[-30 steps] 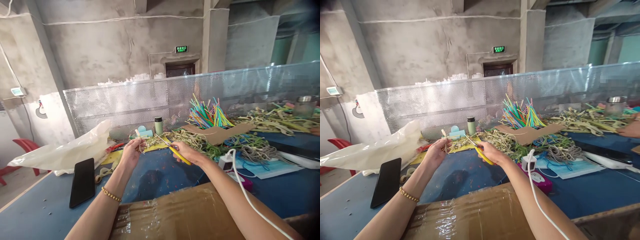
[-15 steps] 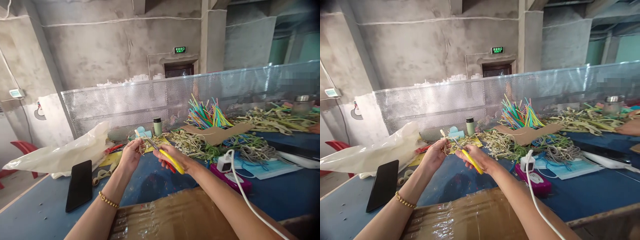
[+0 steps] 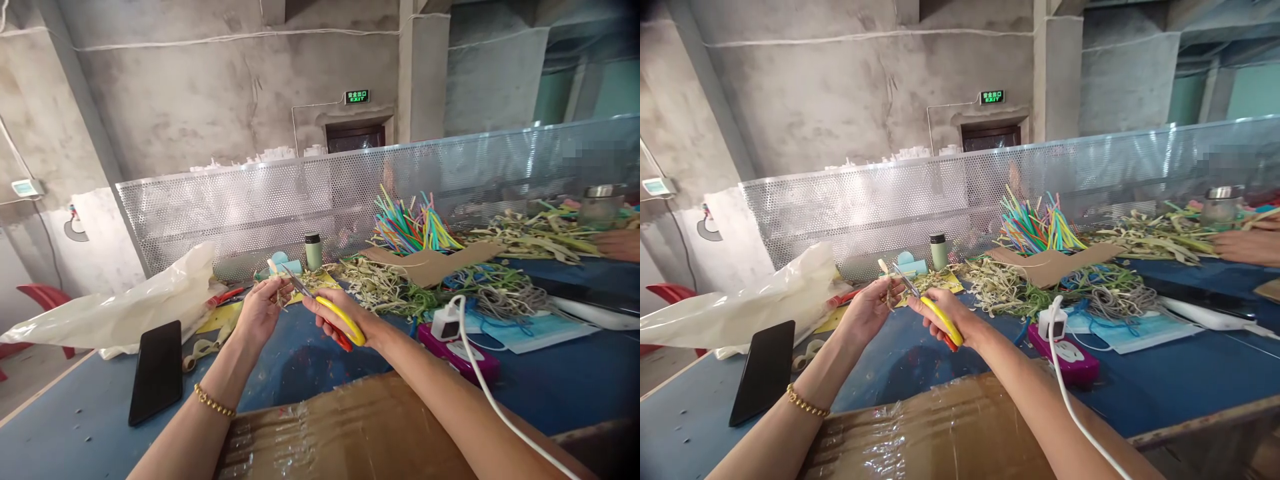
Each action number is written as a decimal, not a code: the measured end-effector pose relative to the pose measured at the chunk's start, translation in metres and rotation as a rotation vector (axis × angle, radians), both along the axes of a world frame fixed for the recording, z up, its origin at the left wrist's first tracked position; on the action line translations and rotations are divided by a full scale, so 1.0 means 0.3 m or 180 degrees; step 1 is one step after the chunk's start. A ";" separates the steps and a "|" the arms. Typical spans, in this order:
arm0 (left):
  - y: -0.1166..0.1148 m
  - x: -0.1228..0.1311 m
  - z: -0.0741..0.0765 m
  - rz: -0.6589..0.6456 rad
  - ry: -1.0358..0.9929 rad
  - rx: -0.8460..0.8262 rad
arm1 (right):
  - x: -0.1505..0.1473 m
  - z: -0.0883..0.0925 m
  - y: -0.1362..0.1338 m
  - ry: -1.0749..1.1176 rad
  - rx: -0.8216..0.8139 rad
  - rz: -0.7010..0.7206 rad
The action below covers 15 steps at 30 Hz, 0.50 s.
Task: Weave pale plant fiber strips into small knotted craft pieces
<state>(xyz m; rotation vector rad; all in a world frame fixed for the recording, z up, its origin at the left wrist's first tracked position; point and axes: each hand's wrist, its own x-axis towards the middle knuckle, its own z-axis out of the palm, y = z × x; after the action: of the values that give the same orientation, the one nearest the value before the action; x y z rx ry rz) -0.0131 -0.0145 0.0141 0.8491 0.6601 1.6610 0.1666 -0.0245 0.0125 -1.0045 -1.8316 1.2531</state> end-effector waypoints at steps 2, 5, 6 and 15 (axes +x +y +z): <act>-0.003 0.002 0.003 0.0015 -0.0015 -0.0049 | -0.002 0.006 -0.010 0.0003 0.0014 -0.0030; -0.007 0.005 0.006 0.0074 -0.0041 -0.0068 | -0.002 0.012 -0.019 0.0020 0.0085 -0.0026; -0.007 0.006 0.007 0.0095 -0.0056 -0.0069 | -0.002 0.013 -0.020 0.0025 0.0101 -0.0008; -0.009 0.006 0.002 0.0139 -0.0106 -0.0031 | -0.006 0.006 -0.026 0.0075 0.0084 0.0047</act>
<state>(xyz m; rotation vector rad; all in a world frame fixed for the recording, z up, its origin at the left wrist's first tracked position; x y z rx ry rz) -0.0114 -0.0172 0.0147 0.8036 0.6675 1.7062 0.1648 -0.0323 0.0142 -0.9596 -1.8359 1.2413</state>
